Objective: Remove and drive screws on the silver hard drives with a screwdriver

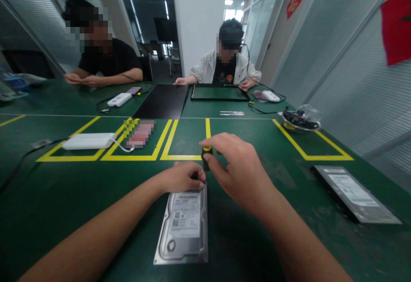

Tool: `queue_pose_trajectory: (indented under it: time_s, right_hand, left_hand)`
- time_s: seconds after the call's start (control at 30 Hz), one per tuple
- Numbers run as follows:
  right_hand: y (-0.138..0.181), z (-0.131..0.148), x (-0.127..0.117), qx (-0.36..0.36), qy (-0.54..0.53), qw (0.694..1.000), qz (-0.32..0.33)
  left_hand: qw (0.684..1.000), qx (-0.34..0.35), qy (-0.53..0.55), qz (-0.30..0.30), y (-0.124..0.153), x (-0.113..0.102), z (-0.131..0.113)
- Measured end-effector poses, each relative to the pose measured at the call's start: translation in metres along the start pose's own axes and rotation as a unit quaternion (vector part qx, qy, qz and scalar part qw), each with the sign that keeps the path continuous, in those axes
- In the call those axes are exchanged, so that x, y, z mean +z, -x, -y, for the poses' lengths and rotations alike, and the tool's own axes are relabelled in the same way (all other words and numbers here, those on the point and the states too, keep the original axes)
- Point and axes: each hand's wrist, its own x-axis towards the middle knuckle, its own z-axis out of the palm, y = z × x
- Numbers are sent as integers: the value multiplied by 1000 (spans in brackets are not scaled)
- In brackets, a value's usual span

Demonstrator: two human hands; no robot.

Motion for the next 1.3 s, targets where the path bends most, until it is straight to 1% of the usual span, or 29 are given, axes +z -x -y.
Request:
queue_pose_trajectory:
  time_s: [0.1, 0.27, 0.43, 0.6, 0.73, 0.8, 0.97, 1.1, 1.3]
  right_hand:
    - [1, 0, 0, -4, -7, 1000, 4]
    - [-1, 0, 1, 15, -9, 1000, -6]
    - [0, 0, 1, -2, -5, 1000, -6]
    - [0, 1, 2, 21, 0, 1000, -14]
    - [0, 1, 2, 5, 9, 1000, -21]
    - [0, 1, 2, 4, 5, 1000, -20]
    - [-2, 2, 2, 28, 5, 1000, -13]
    - [-1, 1, 3, 12, 4, 1000, -16]
    - [-1, 1, 2, 22, -10, 1000, -12]
  left_hand:
    - [1000, 2, 2, 3, 0, 0, 0]
    - [1000, 1, -2, 0, 0, 0, 1]
    - [1000, -6, -5, 0, 1, -1, -1]
    - [1000, -10, -8, 3, 2, -2, -3]
    - [1000, -16, -12, 1, 2, -3, -4]
    - [1000, -13, -12, 4, 2, -3, -4]
    - [1000, -5, -13, 5, 1, -1, -2]
    - [1000, -8, -14, 2, 1, -1, -2]
    - [1000, -6, -9, 8, 2, -2, -3]
